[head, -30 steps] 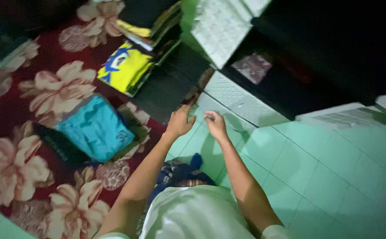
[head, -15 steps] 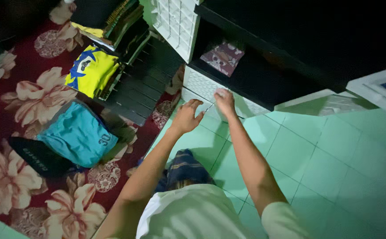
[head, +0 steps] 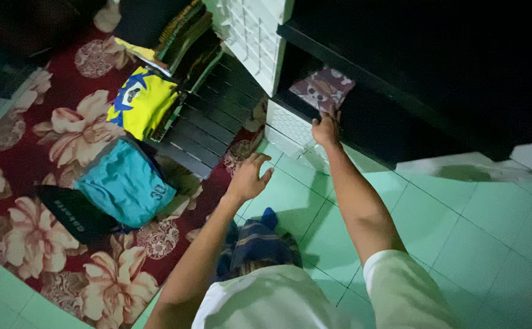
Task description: The person retrieves various items of clothing from a white plastic cabinet and folds them by hand, including a grey shirt, blue shorts, a black t-shirt, and bright orange shorts, placing them onto a pile or into a bag.
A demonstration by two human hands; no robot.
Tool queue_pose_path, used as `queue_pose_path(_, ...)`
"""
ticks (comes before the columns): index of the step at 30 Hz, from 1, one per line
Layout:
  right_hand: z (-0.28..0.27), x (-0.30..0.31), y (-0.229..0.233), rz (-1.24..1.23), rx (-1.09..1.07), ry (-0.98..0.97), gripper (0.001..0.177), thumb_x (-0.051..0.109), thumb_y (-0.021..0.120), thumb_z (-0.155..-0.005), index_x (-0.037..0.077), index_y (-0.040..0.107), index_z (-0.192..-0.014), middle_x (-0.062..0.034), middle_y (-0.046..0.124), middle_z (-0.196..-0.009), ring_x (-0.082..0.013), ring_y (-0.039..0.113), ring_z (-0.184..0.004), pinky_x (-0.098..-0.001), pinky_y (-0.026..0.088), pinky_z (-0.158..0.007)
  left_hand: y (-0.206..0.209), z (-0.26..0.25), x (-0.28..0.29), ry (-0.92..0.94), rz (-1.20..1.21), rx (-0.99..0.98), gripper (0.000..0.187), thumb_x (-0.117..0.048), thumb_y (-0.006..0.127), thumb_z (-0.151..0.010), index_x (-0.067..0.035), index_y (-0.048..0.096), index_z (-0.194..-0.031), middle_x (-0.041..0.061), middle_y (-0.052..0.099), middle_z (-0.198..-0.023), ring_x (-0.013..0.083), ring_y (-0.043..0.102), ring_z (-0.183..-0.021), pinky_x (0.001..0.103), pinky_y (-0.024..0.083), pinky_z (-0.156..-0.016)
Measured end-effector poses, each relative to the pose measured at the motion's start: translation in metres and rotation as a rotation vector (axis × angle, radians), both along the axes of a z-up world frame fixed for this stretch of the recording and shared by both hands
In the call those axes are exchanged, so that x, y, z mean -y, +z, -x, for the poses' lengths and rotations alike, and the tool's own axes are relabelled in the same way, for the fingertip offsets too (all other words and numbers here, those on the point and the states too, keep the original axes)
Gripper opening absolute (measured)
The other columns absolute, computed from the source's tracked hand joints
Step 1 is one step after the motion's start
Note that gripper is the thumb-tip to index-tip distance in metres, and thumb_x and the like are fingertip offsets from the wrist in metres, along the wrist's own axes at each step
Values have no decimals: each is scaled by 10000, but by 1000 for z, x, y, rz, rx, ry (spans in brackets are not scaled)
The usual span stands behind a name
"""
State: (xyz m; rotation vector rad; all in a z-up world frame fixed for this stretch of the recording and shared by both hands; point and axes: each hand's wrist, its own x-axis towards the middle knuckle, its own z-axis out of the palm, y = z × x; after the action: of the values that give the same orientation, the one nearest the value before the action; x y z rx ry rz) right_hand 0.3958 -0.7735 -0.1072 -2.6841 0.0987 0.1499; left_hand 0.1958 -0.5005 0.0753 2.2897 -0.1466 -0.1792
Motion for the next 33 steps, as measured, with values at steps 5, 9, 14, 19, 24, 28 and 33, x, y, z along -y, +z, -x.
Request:
queue_pose_path(5,1,-2,1,-16,-46,-42,518,246,570,-954,39,551,-1428,-118,336,-1626,-390,286,-1484,-592,233,-1107,6,-1,-9,10,-87,28,364,-292,652,-947,-87,652,-1247,172,665,-1197,406,625,-1113,580,417,-999)
queue_pose_path(9,-2,-2,13,-335,201,-50,414,226,511,-1031,27,627,-1376,-180,545,-1481,-354,503,-1373,-407,383,-1140,-2,-8,-3,17,-54,0,378,-307,644,-959,-86,644,-1265,190,655,-1207,420,621,-1130,545,468,-982)
queue_pose_path(14,45,-13,86,-830,94,-117,349,231,471,-1081,32,717,-1228,-106,762,-1201,-217,684,-1151,-353,480,-1060,-24,-16,11,-14,44,33,445,-349,650,-974,-80,594,-1324,202,649,-1303,440,606,-1214,517,502,-996)
queue_pose_path(19,115,-28,161,-1351,-193,-21,319,152,499,-1069,-35,711,-1216,-127,686,-1283,-194,620,-1203,-348,429,-1123,-42,-15,32,31,84,174,878,-413,770,-834,61,333,-1430,348,489,-1346,528,510,-1212,573,450,-1002)
queue_pose_path(24,153,-54,200,-1523,-431,68,339,146,477,-1075,-45,666,-1282,-139,658,-1364,-226,604,-1215,-390,448,-1098,-68,15,41,156,91,285,790,-390,713,-837,78,424,-1404,335,572,-1295,508,554,-1225,566,442,-1009)
queue_pose_path(28,160,-75,214,-1522,-523,-11,351,175,437,-1060,36,622,-1325,-103,648,-1386,-205,625,-1220,-376,468,-1079,-98,32,18,295,408,-105,497,-333,487,-1016,-15,582,-1385,174,702,-1119,316,660,-1072,432,518,-955)
queue_pose_path(33,163,-91,196,-1299,-432,177,351,168,488,-1031,7,647,-1300,-118,676,-1365,-236,641,-1245,-386,483,-1061,-86,25,-9,515,1000,-341,481,-394,580,-1012,-42,571,-1340,69,695,-1168,194,625,-1079,369,491,-976)
